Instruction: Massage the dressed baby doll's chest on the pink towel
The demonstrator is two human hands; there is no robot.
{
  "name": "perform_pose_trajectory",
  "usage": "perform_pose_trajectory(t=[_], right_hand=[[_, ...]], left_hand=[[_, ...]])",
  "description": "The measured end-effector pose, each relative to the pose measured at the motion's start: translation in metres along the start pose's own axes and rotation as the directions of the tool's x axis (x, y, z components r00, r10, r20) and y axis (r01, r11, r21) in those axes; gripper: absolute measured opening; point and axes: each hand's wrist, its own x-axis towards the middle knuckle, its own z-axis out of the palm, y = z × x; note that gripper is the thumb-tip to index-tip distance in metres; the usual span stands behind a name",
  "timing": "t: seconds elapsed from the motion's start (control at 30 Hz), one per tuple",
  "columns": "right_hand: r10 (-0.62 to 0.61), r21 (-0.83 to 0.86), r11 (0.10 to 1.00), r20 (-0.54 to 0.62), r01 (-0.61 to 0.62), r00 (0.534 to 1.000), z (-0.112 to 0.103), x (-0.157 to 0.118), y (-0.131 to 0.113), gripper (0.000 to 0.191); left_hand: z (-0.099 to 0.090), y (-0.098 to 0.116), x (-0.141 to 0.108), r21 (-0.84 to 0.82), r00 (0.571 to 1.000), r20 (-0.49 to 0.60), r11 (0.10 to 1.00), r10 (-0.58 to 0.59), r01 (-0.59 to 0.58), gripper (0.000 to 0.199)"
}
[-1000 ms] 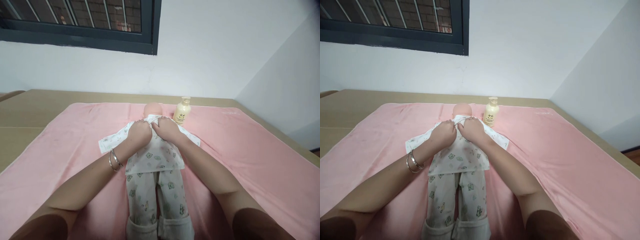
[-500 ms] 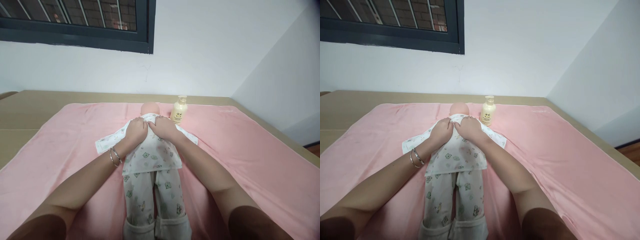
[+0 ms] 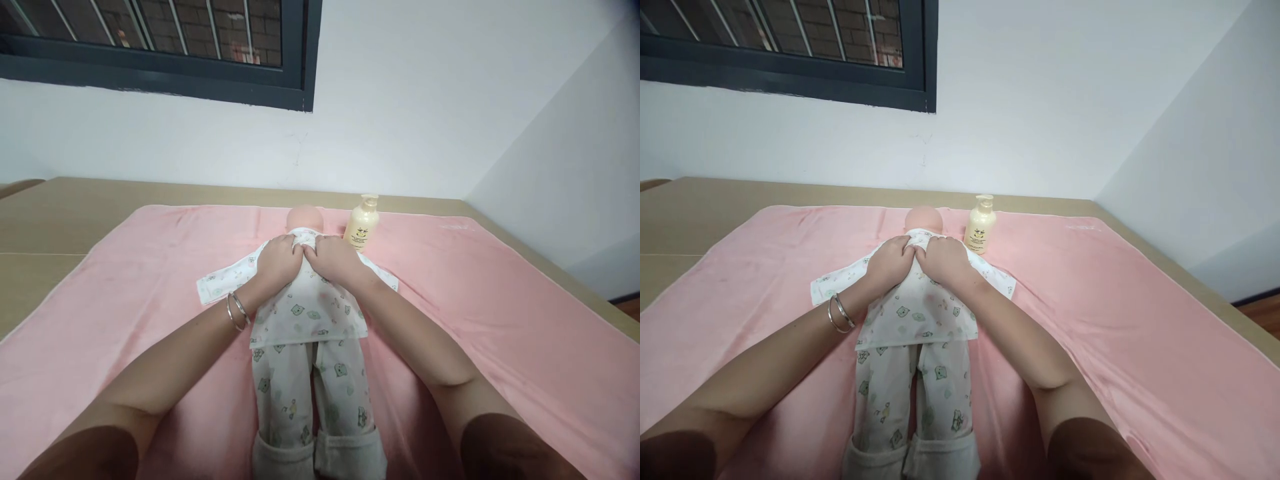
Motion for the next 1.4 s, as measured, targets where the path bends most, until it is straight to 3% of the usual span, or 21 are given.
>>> perform_pose_trajectory(t=[0.13,0.4,0.57,0.67,0.9,1.1,1.23,1.4], right_hand=[[0.016,-0.056,0.998,0.054,-0.013,0.998,-0.009,-0.008,-0.004,0.048],[0.015,0.089,0.996,0.036,-0.018,0.999,0.005,0.010,0.006,0.053],[-0.039,-0.038,0.998,0.061,0.041,0.997,-0.007,-0.008,-0.003,0.042],[-0.041,-0.019,0.999,0.094,0.043,0.995,-0.012,-0.012,-0.003,0.040],[0.040,0.118,0.992,0.048,-0.046,0.998,0.004,0.010,0.006,0.052],[-0.042,-0.057,0.998,-0.005,0.042,0.999,0.002,-0.008,-0.002,0.039],[-0.012,0.001,1.000,0.038,0.012,0.999,0.000,-0.007,-0.001,0.039],[0.016,0.087,0.996,-0.023,-0.014,1.000,0.011,0.008,0.003,0.045]], left_hand=[[-0.004,-0.004,0.005,-0.085,0.993,0.090,0.993,-0.071,0.079,0.037],[-0.004,0.012,-0.016,0.155,0.997,-0.019,0.986,0.069,-0.065,0.039],[-0.006,0.002,-0.003,0.051,0.998,0.064,0.998,0.024,-0.028,0.034],[-0.006,0.001,-0.001,0.019,0.996,0.084,1.000,0.006,-0.008,0.036],[-0.006,0.018,-0.023,0.180,0.995,0.001,0.979,0.095,-0.094,0.038],[-0.008,0.002,-0.004,-0.031,0.995,0.098,0.999,0.035,-0.032,0.039],[-0.004,0.000,0.002,-0.036,0.996,0.084,0.999,0.015,-0.012,0.043],[0.003,0.000,0.000,-0.003,0.999,0.038,0.999,0.035,-0.035,0.043]])
